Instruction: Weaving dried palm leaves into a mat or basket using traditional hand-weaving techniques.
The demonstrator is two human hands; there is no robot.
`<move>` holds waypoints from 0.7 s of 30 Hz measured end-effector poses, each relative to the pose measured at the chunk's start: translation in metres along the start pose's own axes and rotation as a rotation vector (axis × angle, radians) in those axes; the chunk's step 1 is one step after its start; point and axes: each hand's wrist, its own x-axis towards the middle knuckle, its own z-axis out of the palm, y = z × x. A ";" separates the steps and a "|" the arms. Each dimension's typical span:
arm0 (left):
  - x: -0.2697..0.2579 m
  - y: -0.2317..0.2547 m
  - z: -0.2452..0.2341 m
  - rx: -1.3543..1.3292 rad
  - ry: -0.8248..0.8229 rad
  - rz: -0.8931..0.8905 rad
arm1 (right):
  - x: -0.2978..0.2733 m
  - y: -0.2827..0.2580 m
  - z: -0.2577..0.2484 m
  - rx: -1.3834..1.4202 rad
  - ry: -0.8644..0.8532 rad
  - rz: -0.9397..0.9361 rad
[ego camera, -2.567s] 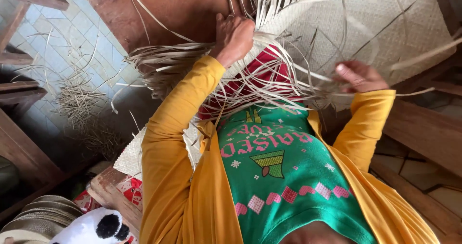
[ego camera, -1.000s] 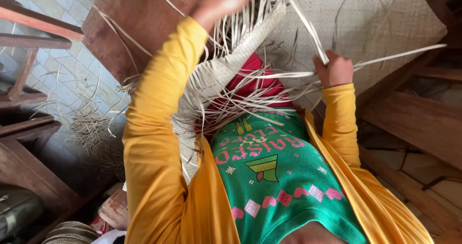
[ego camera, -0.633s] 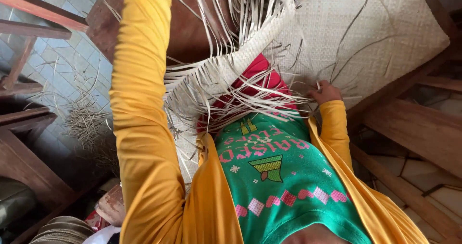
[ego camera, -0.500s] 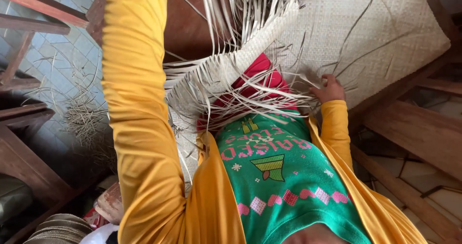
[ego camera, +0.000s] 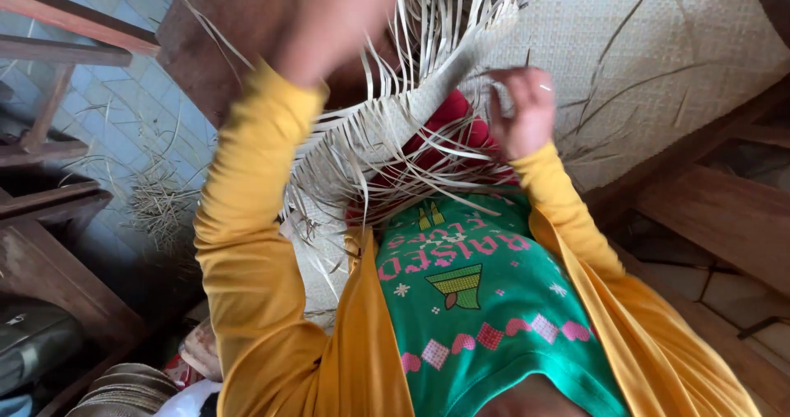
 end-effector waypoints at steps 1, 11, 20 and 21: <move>-0.008 0.013 0.018 -0.003 -0.006 0.000 | 0.009 -0.006 0.013 -0.002 -0.004 0.005; -0.003 -0.012 0.089 0.469 -0.393 0.449 | -0.017 -0.015 0.080 -0.139 -0.204 -0.255; -0.011 -0.012 0.087 0.441 -0.514 0.293 | 0.006 -0.028 0.070 0.536 -0.245 0.217; -0.012 -0.009 0.085 0.448 -0.462 0.345 | 0.011 -0.029 0.069 0.633 -0.232 0.329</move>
